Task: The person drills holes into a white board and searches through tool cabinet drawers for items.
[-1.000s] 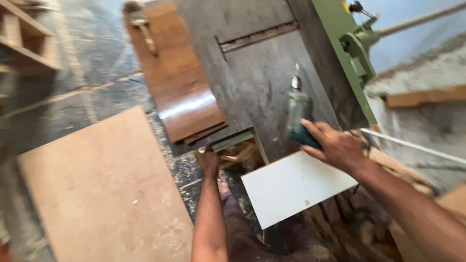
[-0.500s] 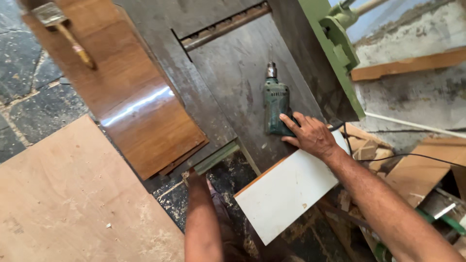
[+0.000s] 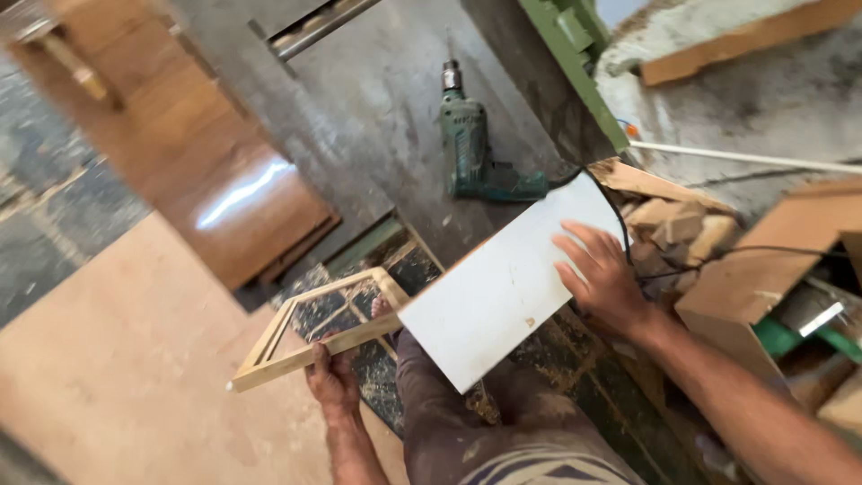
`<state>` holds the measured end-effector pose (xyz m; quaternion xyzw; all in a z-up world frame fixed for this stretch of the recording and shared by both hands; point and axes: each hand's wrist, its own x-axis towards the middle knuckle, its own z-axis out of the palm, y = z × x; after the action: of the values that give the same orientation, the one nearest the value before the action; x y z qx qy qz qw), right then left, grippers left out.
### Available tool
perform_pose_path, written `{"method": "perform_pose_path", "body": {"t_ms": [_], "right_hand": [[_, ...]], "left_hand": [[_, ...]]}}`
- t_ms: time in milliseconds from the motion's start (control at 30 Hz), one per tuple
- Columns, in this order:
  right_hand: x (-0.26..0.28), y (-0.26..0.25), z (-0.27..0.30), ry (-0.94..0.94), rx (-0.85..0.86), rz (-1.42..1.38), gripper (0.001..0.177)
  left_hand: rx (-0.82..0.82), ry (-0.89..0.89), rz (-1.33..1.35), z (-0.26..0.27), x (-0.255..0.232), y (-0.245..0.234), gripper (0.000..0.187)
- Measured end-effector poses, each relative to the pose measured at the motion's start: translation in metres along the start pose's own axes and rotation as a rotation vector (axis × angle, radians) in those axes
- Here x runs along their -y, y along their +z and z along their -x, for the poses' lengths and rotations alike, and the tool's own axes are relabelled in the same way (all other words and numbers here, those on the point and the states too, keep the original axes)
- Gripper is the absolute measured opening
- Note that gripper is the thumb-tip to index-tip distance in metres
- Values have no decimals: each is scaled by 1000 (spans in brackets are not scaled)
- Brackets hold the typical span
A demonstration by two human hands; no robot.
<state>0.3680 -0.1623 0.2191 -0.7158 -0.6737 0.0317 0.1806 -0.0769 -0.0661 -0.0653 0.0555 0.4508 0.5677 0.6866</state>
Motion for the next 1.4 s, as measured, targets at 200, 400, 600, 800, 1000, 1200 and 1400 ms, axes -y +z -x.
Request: {"method": "perform_pose_path", "body": {"t_ms": [200, 400, 600, 800, 1000, 1200, 1400], "right_hand": [[-3, 18, 98, -291, 7, -335, 24], [33, 47, 139, -189, 739, -610, 39], [113, 26, 107, -463, 760, -669, 78], [157, -18, 94, -475, 774, -1031, 100], [91, -33, 79, -220, 457, -1104, 33], [-6, -50, 83, 170, 328, -993, 37], [-114, -55, 59, 85, 171, -1037, 50]], "left_hand": [[-131, 325, -223, 116, -71, -2, 14], [-36, 690, -352, 270, -147, 71, 16], [168, 1056, -393, 400, -202, 177, 12], [547, 1173, -375, 459, -221, 309, 9], [893, 1109, -335, 486, -211, 417, 7], [952, 1079, -304, 507, -184, 449, 7], [987, 1121, -279, 497, -147, 473, 9]]}}
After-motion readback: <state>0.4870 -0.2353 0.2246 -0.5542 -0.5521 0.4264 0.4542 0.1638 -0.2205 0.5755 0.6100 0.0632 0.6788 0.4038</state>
